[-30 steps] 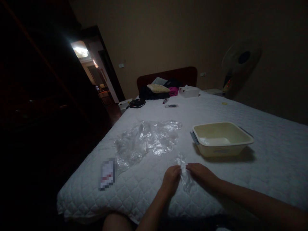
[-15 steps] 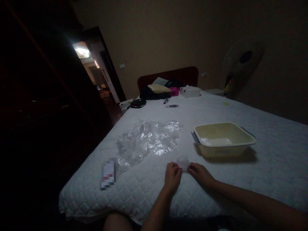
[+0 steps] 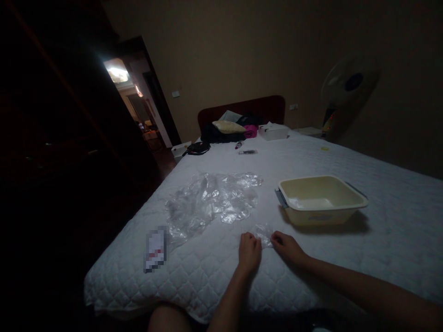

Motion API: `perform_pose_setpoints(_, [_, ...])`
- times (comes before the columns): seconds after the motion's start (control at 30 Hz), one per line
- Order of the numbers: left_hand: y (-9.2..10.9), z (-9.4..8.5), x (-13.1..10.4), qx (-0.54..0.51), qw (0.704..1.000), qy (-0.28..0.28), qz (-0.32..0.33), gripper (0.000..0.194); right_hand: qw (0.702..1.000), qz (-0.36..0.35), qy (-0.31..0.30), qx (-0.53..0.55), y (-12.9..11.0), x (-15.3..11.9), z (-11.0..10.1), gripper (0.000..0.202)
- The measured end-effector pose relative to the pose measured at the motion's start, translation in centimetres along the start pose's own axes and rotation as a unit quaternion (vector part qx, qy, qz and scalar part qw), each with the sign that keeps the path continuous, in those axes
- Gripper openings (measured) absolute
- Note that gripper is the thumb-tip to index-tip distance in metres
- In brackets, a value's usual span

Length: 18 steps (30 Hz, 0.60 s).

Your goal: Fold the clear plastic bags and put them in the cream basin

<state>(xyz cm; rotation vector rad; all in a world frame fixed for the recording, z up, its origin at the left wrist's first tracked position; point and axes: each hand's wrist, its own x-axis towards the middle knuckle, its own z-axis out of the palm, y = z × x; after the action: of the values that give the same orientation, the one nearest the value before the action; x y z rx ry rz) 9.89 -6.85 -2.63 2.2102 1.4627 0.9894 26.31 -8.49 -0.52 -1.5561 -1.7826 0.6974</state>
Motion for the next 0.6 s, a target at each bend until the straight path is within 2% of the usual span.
perform_pose_setpoints(0.1, [0.2,0.1,0.1,0.013,1.000,-0.002,-0.003,0.024,1.000,-0.004,-0.001,-0.017,-0.4,-0.2,0.1,0.017])
perform_pose_setpoints(0.2, [0.4,0.0,0.1,0.025,1.000,-0.012,-0.005,0.022,0.998,-0.012,0.017,-0.051,-0.9,-0.6,0.1,0.022])
perform_pose_setpoints(0.27, [0.5,-0.2,0.0,0.033,0.999,-0.022,-0.014,0.021,0.993,-0.050,0.047,-0.094,-1.1,-0.9,-0.3,0.027])
perform_pose_setpoints(0.33, [0.6,-0.2,0.0,0.039,0.999,-0.030,-0.022,0.021,0.978,-0.131,0.057,-0.150,-1.3,-1.2,-0.9,0.031])
perform_pose_setpoints(0.4, [0.6,-0.3,0.0,0.039,0.999,-0.030,-0.023,0.022,0.954,-0.225,0.021,-0.198,-1.5,-1.5,-1.6,0.037])
perform_pose_setpoints(0.47, [0.7,-0.4,0.0,0.035,0.999,-0.029,-0.021,0.022,0.930,-0.290,-0.029,-0.223,-1.7,-1.7,-2.0,0.041])
perform_pose_setpoints(0.53, [0.7,-0.5,0.0,0.028,0.999,-0.026,-0.026,0.022,0.919,-0.307,-0.072,-0.238,-1.6,-1.6,-2.1,0.044])
perform_pose_setpoints(0.6, [0.8,-0.5,0.0,0.019,0.999,-0.020,-0.027,0.021,0.916,-0.290,-0.120,-0.251,-1.1,-1.4,-2.0,0.047])
